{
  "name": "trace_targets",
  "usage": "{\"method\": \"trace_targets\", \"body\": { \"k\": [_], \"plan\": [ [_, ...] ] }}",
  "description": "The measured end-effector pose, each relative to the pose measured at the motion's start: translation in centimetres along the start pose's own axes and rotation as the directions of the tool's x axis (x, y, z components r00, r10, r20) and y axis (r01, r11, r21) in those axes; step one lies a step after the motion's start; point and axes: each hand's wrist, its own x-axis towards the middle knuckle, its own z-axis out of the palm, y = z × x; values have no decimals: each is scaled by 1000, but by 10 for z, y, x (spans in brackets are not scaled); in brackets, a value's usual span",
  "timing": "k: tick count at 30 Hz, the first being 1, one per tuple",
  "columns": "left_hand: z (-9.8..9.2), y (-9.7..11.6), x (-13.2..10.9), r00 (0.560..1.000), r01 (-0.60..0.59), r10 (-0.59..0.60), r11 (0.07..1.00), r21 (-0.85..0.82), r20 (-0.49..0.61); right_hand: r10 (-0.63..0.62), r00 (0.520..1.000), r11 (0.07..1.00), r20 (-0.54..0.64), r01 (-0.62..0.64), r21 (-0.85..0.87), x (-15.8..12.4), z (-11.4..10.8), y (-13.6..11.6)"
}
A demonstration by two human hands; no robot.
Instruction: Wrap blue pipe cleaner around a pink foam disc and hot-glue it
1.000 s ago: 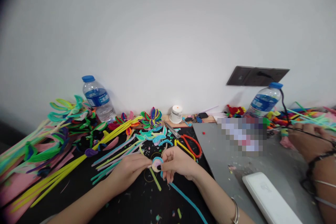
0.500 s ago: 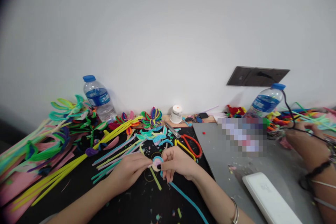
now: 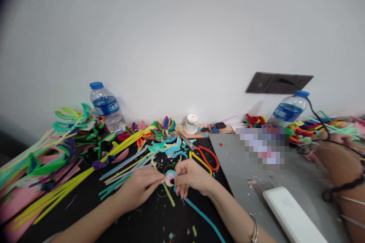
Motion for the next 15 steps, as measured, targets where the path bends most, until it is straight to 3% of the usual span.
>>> {"method": "trace_targets", "body": {
  "k": [8,15],
  "plan": [
    [0,1,1,999,34,-33,999,-18,15,-1,1000,1000,2,1,-14,0,0,0],
    [0,3,5,962,243,-259,957,-156,-88,-94,992,995,-81,96,20,1,2,-3]
  ]
}}
